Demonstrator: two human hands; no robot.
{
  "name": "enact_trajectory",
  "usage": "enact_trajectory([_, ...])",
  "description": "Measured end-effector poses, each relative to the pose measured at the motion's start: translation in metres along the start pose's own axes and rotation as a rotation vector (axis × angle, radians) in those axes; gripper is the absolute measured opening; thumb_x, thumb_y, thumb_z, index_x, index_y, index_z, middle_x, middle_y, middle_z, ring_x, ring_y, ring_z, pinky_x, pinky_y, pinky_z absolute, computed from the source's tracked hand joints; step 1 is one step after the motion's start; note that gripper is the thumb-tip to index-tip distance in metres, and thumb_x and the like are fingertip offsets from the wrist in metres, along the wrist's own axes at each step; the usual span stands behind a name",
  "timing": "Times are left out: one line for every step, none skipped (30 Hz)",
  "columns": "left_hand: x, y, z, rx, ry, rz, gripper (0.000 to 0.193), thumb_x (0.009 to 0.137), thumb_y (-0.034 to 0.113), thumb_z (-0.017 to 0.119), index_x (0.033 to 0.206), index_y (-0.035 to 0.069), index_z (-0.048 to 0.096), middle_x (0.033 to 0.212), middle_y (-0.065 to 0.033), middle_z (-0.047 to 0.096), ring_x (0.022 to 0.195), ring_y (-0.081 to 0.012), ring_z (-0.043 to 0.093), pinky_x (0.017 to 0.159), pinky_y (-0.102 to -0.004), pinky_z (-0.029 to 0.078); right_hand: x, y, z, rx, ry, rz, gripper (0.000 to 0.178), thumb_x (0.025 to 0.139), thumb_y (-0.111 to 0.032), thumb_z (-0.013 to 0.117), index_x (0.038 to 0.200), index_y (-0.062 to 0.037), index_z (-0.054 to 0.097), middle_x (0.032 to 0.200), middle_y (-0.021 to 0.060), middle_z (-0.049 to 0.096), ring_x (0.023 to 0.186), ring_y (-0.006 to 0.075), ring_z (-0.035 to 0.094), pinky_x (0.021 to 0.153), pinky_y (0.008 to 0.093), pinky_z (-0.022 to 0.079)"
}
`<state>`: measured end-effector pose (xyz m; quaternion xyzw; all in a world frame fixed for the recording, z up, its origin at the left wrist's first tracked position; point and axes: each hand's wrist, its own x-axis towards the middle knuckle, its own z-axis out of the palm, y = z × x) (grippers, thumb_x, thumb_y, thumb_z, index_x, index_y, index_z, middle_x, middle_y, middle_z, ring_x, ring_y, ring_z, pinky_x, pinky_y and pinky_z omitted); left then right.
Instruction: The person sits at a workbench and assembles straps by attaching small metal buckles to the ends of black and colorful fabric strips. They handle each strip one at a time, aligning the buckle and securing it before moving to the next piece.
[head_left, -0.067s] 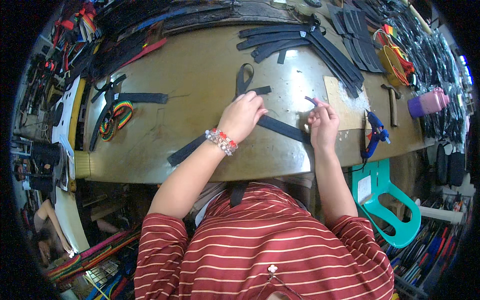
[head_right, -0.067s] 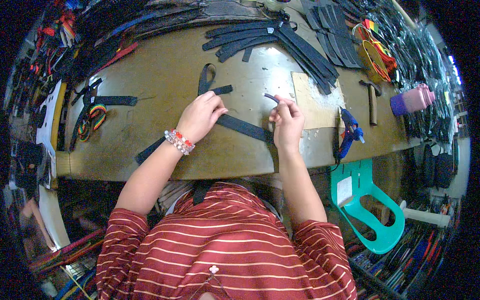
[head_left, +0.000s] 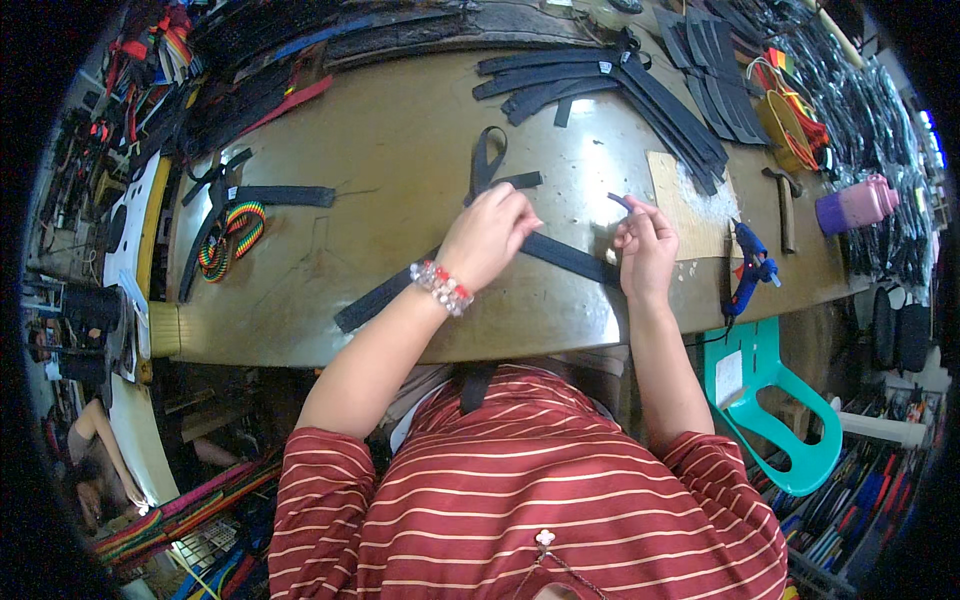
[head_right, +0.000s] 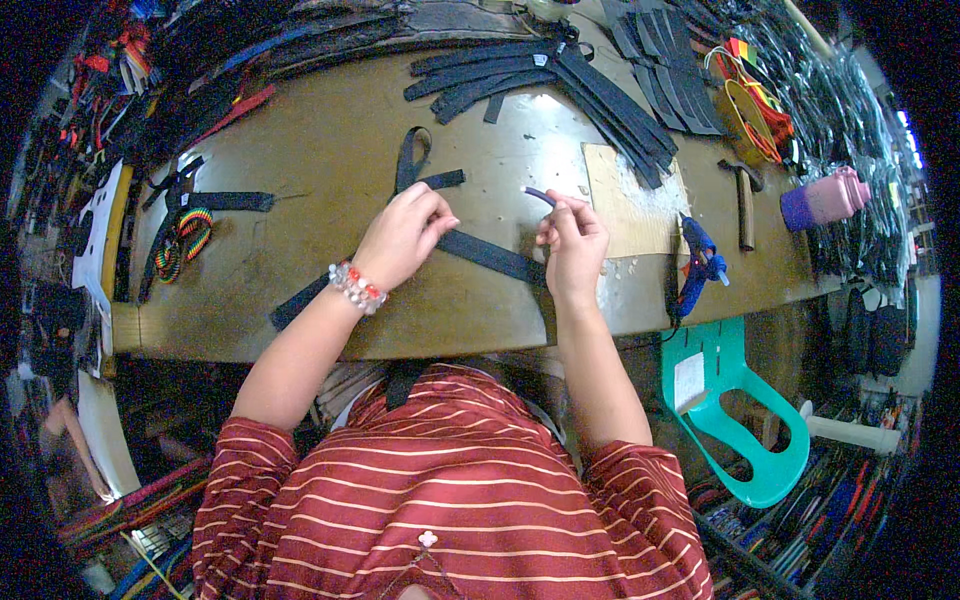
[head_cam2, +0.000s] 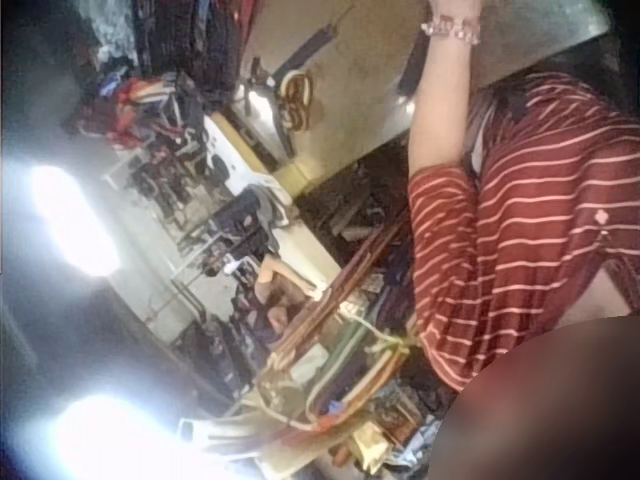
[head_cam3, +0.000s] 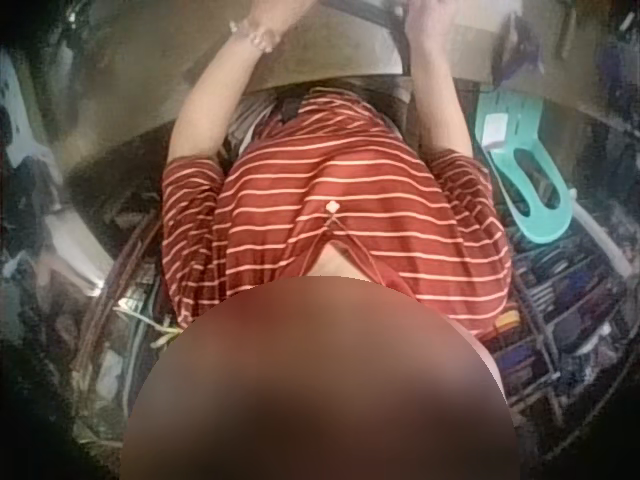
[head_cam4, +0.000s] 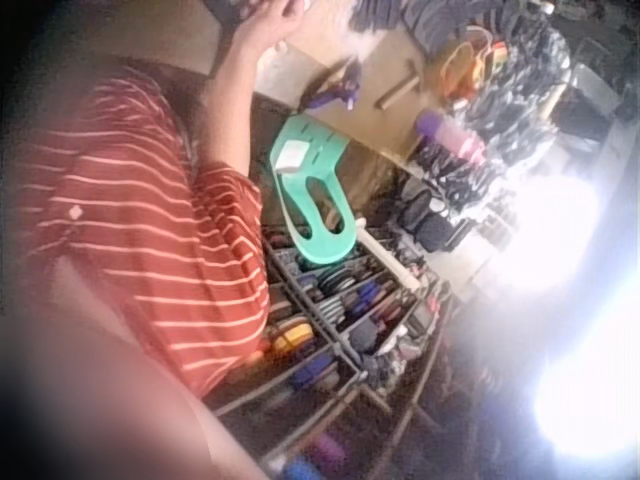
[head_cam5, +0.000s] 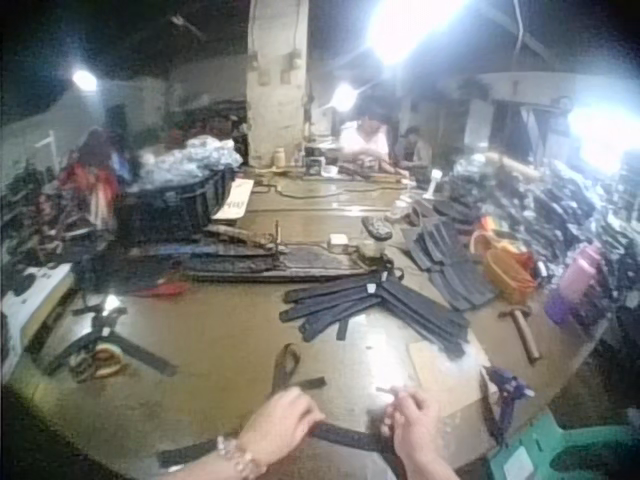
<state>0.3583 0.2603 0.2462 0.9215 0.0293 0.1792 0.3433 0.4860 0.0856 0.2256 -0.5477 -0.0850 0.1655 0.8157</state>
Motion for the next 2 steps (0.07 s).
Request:
enact_trajectory([-0.0052, 0.0027, 0.0013, -0.085, 0.008, 0.053, 0.016, 0.081, 0.020, 0.062, 0.080, 0.005, 0.058, 0.085, -0.0119, 0.055, 0.088, -0.0282, 0.054, 0.079, -0.0377, 0.045, -0.0005, 0.0013, -0.0013, -0.007, -0.016, -0.010, 0.018, 0.091, -0.008, 0.053, 0.099, 0.0066, 0.060, 0.067, 0.0021, 0.053, 0.057, 0.0100, 0.052, 0.052, 0.0231, 0.044])
enact_trajectory([-0.0046, 0.0035, 0.0015, -0.085, 0.002, 0.054, 0.016, 0.081, 0.020, 0.062, 0.080, 0.005, 0.058, 0.085, -0.0119, 0.055, 0.088, -0.0282, 0.054, 0.079, -0.0377, 0.045, 0.0014, 0.0017, -0.0020, 0.022, -0.050, -0.013, 0.019, 0.091, -0.008, 0.053, 0.100, 0.0069, 0.060, 0.067, 0.0026, 0.054, 0.058, 0.0102, 0.053, 0.052, 0.0237, 0.045])
